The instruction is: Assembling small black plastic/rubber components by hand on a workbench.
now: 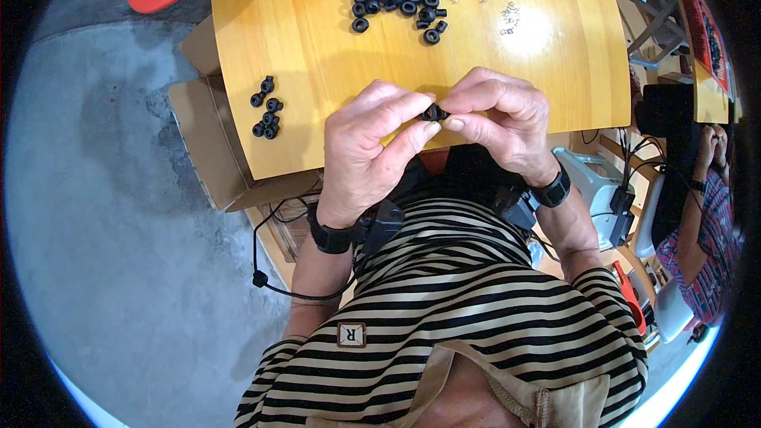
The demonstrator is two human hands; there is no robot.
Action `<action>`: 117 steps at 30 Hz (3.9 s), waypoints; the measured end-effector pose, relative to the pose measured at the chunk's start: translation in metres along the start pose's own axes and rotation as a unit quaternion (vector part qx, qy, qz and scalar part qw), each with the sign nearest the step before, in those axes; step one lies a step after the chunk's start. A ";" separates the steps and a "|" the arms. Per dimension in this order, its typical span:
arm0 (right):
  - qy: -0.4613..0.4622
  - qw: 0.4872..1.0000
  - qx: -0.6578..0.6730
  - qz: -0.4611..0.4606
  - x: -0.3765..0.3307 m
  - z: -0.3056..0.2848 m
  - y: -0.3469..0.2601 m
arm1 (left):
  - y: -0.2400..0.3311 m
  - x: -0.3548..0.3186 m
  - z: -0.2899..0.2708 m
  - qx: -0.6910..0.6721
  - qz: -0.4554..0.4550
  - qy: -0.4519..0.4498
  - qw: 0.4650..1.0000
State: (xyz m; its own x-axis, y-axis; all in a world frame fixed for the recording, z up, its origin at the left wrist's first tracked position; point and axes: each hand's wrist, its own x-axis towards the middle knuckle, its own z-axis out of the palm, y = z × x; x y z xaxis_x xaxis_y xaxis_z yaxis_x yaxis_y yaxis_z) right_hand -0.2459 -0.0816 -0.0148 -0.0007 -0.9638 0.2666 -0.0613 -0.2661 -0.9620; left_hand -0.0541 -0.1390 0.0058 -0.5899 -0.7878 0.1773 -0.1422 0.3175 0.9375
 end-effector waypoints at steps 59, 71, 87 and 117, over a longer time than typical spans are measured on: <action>-0.064 0.854 0.439 0.271 -0.001 0.008 0.011 | -0.001 -0.002 0.019 0.031 0.143 0.105 0.984; 0.098 0.888 0.419 0.164 -0.003 0.049 0.012 | 0.002 -0.005 0.022 0.007 0.110 0.113 0.987; -0.023 0.873 0.401 0.275 -0.013 0.033 0.005 | -0.003 -0.011 0.014 0.034 0.147 0.073 0.986; -0.010 0.800 0.506 0.321 -0.011 0.047 -0.004 | -0.002 -0.020 0.012 -0.024 0.090 0.055 0.994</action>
State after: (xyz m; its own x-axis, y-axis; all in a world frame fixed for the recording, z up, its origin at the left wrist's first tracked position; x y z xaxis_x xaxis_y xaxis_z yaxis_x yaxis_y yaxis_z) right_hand -0.1983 -0.0708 -0.0169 0.3091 -0.9045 -0.2939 0.7850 0.4171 -0.4581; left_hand -0.0512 -0.1178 -0.0032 -0.5117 -0.7743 0.3725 -0.0021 0.4346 0.9006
